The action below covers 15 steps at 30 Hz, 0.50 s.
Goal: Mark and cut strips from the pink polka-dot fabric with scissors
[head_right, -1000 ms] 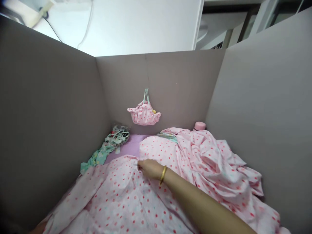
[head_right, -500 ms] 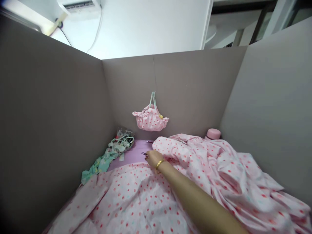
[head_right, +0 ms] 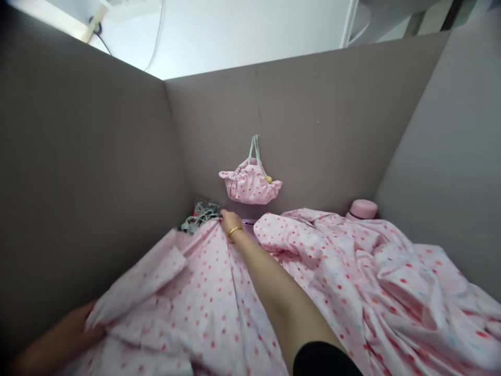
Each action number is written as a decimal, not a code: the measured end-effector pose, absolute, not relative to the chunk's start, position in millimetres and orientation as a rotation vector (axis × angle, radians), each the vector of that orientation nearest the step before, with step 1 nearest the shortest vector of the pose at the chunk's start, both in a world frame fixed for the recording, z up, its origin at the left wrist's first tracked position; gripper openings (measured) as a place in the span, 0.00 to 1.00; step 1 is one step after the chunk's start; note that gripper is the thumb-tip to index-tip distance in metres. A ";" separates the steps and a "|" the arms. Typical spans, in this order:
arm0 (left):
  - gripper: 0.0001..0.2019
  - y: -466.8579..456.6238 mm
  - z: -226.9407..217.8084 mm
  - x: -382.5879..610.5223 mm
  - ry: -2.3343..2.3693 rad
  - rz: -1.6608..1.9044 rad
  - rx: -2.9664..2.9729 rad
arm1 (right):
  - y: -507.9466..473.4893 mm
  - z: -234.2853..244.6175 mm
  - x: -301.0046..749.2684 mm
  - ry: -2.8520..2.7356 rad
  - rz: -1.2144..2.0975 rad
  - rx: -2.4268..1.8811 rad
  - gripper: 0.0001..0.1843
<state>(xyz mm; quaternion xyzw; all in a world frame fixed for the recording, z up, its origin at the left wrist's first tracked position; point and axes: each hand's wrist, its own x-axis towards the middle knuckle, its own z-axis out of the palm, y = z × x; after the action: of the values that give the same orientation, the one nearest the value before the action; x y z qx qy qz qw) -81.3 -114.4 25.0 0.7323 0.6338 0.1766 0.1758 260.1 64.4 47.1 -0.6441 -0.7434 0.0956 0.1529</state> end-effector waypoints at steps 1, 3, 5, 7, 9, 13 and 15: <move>0.20 -105.4 35.8 -74.8 1.802 0.416 2.098 | 67.9 52.4 262.9 -2.077 0.262 -1.869 0.17; 0.23 -95.7 50.9 -55.9 1.948 0.309 2.233 | 68.6 58.3 269.3 -1.998 0.263 -1.898 0.18; 0.25 -101.7 49.6 -32.9 2.181 0.314 2.410 | 59.1 60.5 278.0 -1.941 0.261 -1.905 0.16; 0.23 -123.0 29.4 -10.0 2.151 0.482 2.648 | 38.0 62.8 288.9 -1.894 0.251 -1.895 0.14; 0.16 -152.0 -2.3 11.6 1.696 0.747 2.921 | 4.8 67.0 299.6 -1.885 0.270 -1.853 0.12; 0.18 -193.5 -47.0 48.8 1.062 0.516 3.127 | -93.0 73.8 309.8 -1.956 0.481 -1.698 0.09; 0.24 -196.4 -45.6 60.8 1.100 0.249 3.011 | -150.3 67.4 309.5 -1.937 0.758 -1.540 0.08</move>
<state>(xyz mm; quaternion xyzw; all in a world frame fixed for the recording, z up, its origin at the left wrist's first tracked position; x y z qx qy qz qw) 60.8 -196.4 -45.6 0.9358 0.3420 0.0773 -0.0368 309.5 -150.3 67.4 -0.5723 -0.7201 0.2816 0.2732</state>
